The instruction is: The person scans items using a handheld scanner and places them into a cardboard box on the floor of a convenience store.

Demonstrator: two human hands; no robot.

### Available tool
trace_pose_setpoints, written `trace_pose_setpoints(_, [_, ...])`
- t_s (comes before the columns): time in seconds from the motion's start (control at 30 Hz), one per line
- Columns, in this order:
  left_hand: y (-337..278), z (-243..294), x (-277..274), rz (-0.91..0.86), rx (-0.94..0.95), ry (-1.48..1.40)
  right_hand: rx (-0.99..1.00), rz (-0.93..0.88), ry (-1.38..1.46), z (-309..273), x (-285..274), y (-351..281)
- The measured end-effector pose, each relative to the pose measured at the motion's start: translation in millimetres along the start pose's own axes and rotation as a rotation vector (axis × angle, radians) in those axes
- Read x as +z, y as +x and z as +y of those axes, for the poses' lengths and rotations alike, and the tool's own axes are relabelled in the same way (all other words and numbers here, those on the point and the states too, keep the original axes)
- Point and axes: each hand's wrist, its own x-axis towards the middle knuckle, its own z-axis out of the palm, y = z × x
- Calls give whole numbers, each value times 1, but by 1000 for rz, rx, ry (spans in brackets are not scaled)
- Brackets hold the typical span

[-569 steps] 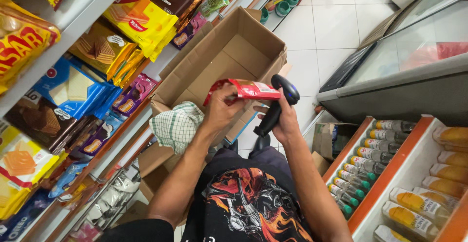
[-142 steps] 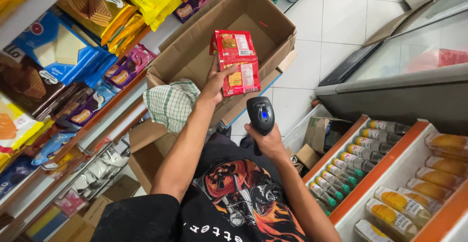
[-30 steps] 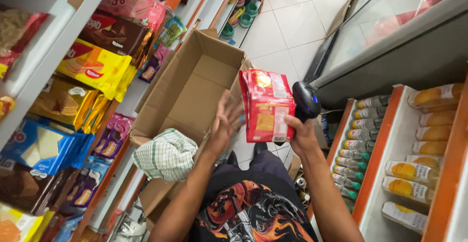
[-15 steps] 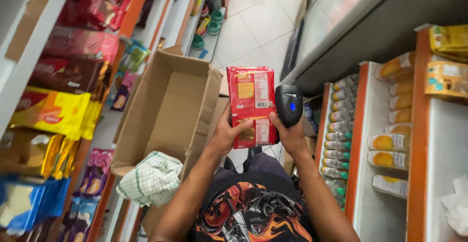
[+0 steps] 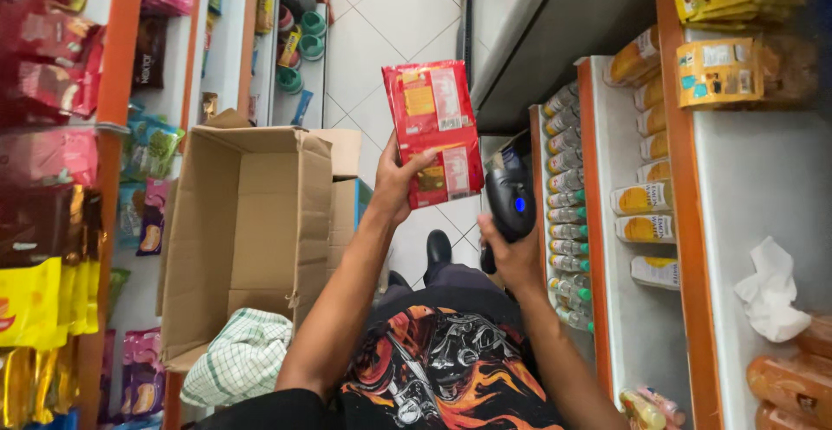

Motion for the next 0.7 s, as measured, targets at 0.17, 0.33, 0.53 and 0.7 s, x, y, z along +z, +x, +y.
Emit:
trace_pose_setpoints(0.17, [32,-10,18,-64,-22,-26,61,-37,-24,0,-2,-10])
trace_pose_setpoints(0.33, [56,-20,25,-49,-50,-2,97,-80,-138,-5,-5,-6])
trace_pose_setpoints(0.53, [76,-29,27,-29,-69,7,-221,-63,-187,-13,-10,11])
trace_pose_setpoints(0.7, [87,-35,28,-44,-68,22,-83,-107,-171,-12,-15,27])
